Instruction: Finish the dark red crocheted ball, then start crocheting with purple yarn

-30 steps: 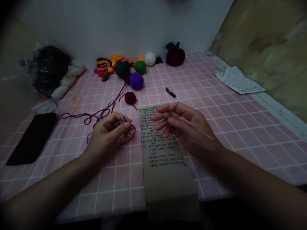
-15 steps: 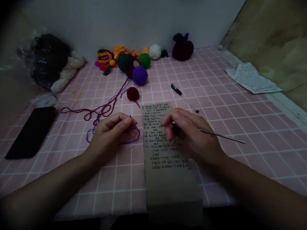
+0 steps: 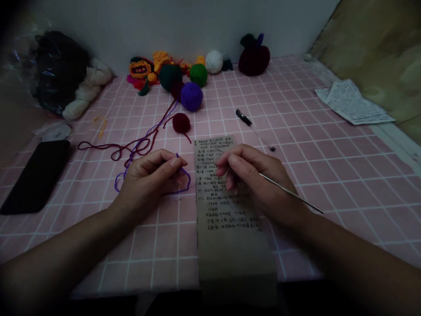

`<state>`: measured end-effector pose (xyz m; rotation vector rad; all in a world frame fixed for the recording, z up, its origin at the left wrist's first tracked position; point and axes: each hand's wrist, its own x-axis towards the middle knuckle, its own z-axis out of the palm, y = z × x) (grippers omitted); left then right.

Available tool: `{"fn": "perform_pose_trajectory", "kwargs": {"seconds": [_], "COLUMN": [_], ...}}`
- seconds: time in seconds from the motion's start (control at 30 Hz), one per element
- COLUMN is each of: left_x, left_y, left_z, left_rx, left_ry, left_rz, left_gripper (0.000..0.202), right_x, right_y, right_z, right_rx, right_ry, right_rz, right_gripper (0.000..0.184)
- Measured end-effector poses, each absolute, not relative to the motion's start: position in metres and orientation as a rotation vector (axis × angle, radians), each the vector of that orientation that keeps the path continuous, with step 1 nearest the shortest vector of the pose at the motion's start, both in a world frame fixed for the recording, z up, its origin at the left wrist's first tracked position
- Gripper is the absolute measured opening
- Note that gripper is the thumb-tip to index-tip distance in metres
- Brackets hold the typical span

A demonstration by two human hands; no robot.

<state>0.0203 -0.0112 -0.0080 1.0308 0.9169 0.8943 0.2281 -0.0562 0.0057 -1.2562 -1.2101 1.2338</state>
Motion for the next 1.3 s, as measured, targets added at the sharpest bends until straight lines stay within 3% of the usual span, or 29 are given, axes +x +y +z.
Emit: {"fn": "perform_pose_trajectory", "kwargs": {"seconds": [0.3,0.6,0.7,1.3], "left_x": [0.023,0.024,0.026,0.026], "left_y": [-0.018,-0.022,-0.024,-0.02], "left_z": [-0.008,-0.005,-0.005,0.001], "left_rx": [1.138,1.717,1.789,1.289], "left_ry": [0.94,0.894,0.86,0.838], "left_rz": [0.874,0.913,0.926,0.803], "left_gripper": [0.015,0.012,0.01,0.016], "right_x": [0.224,0.216,0.214,0.215], "right_y": [-0.053,-0.06,-0.06,-0.056], "right_z": [0.008,0.008,0.008,0.011], "right_rx": [-1.307,-1.158,-1.141,-1.232], "right_ry": [-1.306,-1.43,-1.447,-1.494], "right_rz": [1.306,1.463,1.548,1.372], "right_gripper": [0.012,0.022,0.016,0.009]}}
